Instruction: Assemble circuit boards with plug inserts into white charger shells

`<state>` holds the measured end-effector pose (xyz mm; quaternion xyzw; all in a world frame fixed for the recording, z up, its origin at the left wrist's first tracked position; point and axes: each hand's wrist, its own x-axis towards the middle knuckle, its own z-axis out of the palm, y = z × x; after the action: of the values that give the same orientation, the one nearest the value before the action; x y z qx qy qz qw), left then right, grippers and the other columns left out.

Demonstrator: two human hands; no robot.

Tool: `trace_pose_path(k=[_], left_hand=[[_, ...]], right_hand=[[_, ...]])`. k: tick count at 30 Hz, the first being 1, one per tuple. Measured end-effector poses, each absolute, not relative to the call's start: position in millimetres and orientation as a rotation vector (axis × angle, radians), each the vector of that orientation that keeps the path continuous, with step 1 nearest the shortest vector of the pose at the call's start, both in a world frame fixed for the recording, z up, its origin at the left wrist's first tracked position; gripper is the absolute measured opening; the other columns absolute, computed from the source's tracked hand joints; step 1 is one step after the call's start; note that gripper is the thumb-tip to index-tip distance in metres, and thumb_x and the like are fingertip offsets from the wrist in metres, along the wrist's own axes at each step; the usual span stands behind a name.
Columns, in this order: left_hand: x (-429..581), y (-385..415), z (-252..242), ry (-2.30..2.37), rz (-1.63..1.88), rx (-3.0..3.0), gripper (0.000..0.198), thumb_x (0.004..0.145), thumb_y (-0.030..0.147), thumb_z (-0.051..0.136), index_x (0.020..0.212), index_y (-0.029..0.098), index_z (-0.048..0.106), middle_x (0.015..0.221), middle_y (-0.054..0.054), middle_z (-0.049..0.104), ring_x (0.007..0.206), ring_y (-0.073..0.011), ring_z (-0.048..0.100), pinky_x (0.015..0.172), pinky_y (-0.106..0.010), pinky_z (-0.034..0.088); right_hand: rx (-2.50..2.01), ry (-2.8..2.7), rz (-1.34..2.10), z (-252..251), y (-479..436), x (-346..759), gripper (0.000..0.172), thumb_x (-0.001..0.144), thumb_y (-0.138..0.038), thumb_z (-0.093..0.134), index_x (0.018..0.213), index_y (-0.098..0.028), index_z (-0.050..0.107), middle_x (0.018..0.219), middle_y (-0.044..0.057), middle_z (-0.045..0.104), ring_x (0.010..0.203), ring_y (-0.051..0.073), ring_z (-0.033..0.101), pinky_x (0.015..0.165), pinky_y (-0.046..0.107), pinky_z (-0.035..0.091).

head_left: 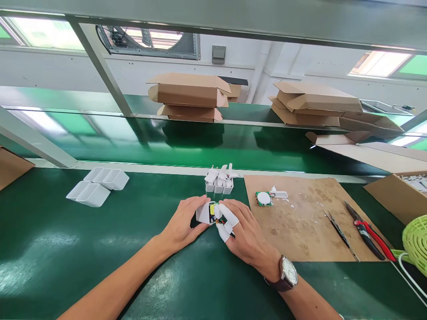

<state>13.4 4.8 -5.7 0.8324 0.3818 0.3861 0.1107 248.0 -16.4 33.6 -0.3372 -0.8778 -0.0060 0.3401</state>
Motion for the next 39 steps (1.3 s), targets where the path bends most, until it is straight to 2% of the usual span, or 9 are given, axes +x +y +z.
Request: trace_pose_path(k=[4,9,12,16,20,23,32,35,39], left_hand=[[14.1,3.4,-8.0,1.085,1.136,2.385,0.073,0.091,0.027,0.071,0.153,0.028,0.032,0.135,-0.013,0.066,0.126,-0.0294,0.062,0.104,-0.050,0.053],[12.6,1.9,-10.7,0.954,0.967,2.209,0.084,0.090,0.022,0.069,0.158,0.030,0.020,0.146,-0.013,0.058,0.135,-0.0275,0.058,0.110,-0.051,0.051],[13.4,3.0,-10.5,0.903,0.908,2.099,0.082,0.093,0.015,0.059,0.160,0.028,0.014,0.148,-0.014,0.057,0.134,-0.0244,0.059,0.111,-0.048,0.051],[14.9,5.5,-9.9,0.933,0.951,2.040,0.071,0.095,0.014,0.051,0.158,0.027,0.019,0.139,-0.012,0.063,0.126,-0.0210,0.064,0.110,-0.046,0.051],[12.6,8.5,-10.1,1.003,1.042,1.928,0.073,0.090,0.025,0.066,0.154,0.025,0.030,0.127,-0.010,0.067,0.113,-0.0218,0.068,0.101,-0.044,0.056],[8.4,11.3,-9.9,1.096,1.070,1.840,0.076,0.087,0.036,0.073,0.151,0.025,0.035,0.125,-0.010,0.068,0.107,-0.0223,0.069,0.095,-0.043,0.058],[4.0,9.0,-7.4,0.978,1.294,1.823,0.106,0.072,0.050,0.087,0.156,0.027,0.027,0.138,-0.016,0.061,0.126,-0.0310,0.061,0.108,-0.052,0.050],[6.6,6.6,-3.8,1.037,1.252,1.885,0.091,0.076,0.045,0.084,0.150,0.025,0.036,0.134,-0.014,0.063,0.120,-0.0290,0.064,0.105,-0.050,0.053],[9.6,7.0,1.4,1.097,1.229,1.934,0.034,0.090,0.031,0.068,0.122,0.023,0.056,0.116,-0.008,0.066,0.096,-0.0188,0.067,0.090,-0.038,0.060]], right_hand=[[-0.856,-2.275,0.041,33.8,-14.9,246.7,0.064,0.090,-0.002,0.048,0.151,-0.016,0.034,0.136,0.019,0.058,0.130,0.033,0.054,0.103,0.057,0.055],[-0.840,-2.194,0.358,37.3,-12.7,250.8,0.054,0.099,-0.026,0.058,0.150,-0.023,0.040,0.130,0.015,0.062,0.122,0.030,0.060,0.101,0.051,0.057],[-0.882,-2.141,0.479,33.3,-8.5,253.8,0.044,0.102,-0.016,0.048,0.145,-0.026,0.049,0.136,0.013,0.060,0.127,0.025,0.060,0.106,0.047,0.055],[-0.834,-2.187,0.469,21.6,0.7,250.7,0.045,0.099,-0.014,0.052,0.142,-0.028,0.054,0.144,0.012,0.056,0.132,0.024,0.057,0.109,0.046,0.053],[-0.757,-2.204,0.451,16.5,10.6,243.5,0.036,0.100,-0.015,0.055,0.133,-0.028,0.062,0.126,0.010,0.064,0.115,0.022,0.066,0.099,0.039,0.059],[-0.695,-2.250,0.448,17.1,15.8,238.3,0.035,0.101,-0.017,0.056,0.134,-0.027,0.061,0.122,0.009,0.066,0.113,0.021,0.067,0.095,0.037,0.060],[-0.692,-2.151,0.446,22.6,13.0,235.6,0.039,0.098,-0.011,0.056,0.132,-0.029,0.061,0.120,0.008,0.067,0.105,0.021,0.069,0.087,0.034,0.062],[-0.725,-2.207,0.518,17.7,11.2,235.8,0.033,0.098,-0.013,0.056,0.127,-0.028,0.063,0.114,0.008,0.067,0.099,0.020,0.070,0.082,0.032,0.063],[-0.767,-2.178,0.471,10.4,8.6,235.1,0.037,0.099,-0.012,0.054,0.133,-0.027,0.056,0.119,0.009,0.066,0.105,0.021,0.068,0.088,0.036,0.062]])
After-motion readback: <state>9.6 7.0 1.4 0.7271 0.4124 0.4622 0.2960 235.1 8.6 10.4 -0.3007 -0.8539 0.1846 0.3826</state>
